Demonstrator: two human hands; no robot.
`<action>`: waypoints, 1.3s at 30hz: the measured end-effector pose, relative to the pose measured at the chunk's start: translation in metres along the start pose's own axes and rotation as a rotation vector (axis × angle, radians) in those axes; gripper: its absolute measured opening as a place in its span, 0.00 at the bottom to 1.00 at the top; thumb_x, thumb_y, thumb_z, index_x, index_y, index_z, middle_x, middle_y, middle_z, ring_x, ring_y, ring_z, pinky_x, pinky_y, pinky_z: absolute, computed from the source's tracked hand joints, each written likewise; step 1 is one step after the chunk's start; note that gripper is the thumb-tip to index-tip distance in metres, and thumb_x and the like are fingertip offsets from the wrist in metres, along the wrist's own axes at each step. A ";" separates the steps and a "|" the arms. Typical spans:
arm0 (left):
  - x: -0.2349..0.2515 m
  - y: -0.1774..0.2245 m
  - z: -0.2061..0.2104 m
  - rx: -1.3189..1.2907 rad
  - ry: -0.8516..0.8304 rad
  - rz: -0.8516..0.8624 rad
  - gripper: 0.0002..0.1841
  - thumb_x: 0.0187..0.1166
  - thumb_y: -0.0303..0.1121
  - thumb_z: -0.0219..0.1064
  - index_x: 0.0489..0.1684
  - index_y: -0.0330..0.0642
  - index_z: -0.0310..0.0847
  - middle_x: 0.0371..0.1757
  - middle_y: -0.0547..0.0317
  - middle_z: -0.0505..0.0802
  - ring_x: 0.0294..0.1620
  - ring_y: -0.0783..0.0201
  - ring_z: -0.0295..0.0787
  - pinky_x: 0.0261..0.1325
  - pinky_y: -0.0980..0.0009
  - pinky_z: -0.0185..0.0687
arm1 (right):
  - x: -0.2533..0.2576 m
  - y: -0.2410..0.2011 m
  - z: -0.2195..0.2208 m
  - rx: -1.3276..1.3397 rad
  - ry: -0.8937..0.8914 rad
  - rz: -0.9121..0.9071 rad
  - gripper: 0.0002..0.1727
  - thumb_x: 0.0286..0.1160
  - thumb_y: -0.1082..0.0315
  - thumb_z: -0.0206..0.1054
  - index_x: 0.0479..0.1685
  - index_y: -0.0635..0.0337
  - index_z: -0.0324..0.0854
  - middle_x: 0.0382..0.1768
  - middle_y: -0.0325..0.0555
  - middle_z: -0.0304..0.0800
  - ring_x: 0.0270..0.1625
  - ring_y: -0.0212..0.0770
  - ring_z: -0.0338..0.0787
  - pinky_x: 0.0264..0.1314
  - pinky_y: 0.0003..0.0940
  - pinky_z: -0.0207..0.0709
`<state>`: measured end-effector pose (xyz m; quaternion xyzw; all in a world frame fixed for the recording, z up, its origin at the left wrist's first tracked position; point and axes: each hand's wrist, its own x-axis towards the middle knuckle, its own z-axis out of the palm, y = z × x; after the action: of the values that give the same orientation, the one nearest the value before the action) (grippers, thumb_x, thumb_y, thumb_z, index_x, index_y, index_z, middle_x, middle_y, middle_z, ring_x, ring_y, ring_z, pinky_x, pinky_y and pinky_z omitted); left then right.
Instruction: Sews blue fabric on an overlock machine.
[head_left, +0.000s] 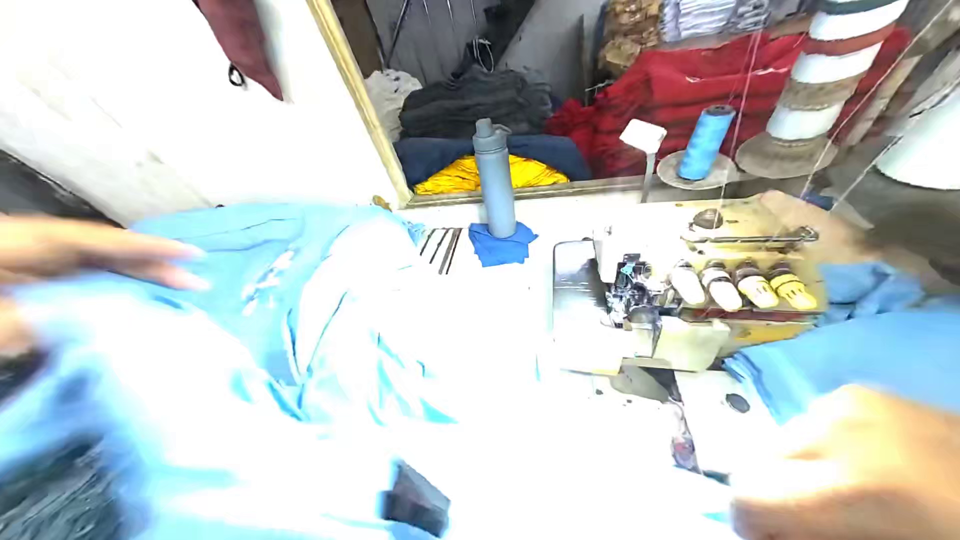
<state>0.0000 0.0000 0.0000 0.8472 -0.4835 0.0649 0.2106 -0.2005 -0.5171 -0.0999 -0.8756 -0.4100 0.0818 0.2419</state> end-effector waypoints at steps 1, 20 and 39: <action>0.006 0.014 0.035 0.041 -0.056 -0.197 0.23 0.70 0.35 0.73 0.65 0.38 0.85 0.60 0.59 0.95 0.52 0.74 0.93 0.57 0.74 0.90 | 0.009 0.017 0.027 0.071 -0.031 -0.017 0.13 0.85 0.65 0.61 0.39 0.61 0.88 0.24 0.49 0.85 0.25 0.50 0.87 0.23 0.49 0.75; 0.232 -0.098 0.338 0.044 -0.112 -0.727 0.17 0.92 0.34 0.56 0.58 0.36 0.91 0.60 0.39 0.93 0.67 0.39 0.88 0.72 0.39 0.76 | 0.161 0.131 0.209 0.390 0.844 0.242 0.14 0.76 0.65 0.70 0.49 0.68 0.89 0.52 0.56 0.95 0.54 0.41 0.95 0.60 0.30 0.86; 0.270 -0.135 0.362 -0.156 -0.052 -0.803 0.11 0.80 0.35 0.72 0.51 0.37 0.92 0.58 0.41 0.93 0.67 0.41 0.86 0.69 0.37 0.75 | 0.187 0.150 0.221 0.286 0.749 0.375 0.30 0.69 0.63 0.77 0.72 0.66 0.80 0.84 0.74 0.65 0.89 0.61 0.66 0.85 0.41 0.69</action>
<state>0.2225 -0.3058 -0.2815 0.9514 -0.1228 -0.0809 0.2706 -0.0524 -0.3784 -0.3558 -0.8617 -0.1129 -0.1427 0.4736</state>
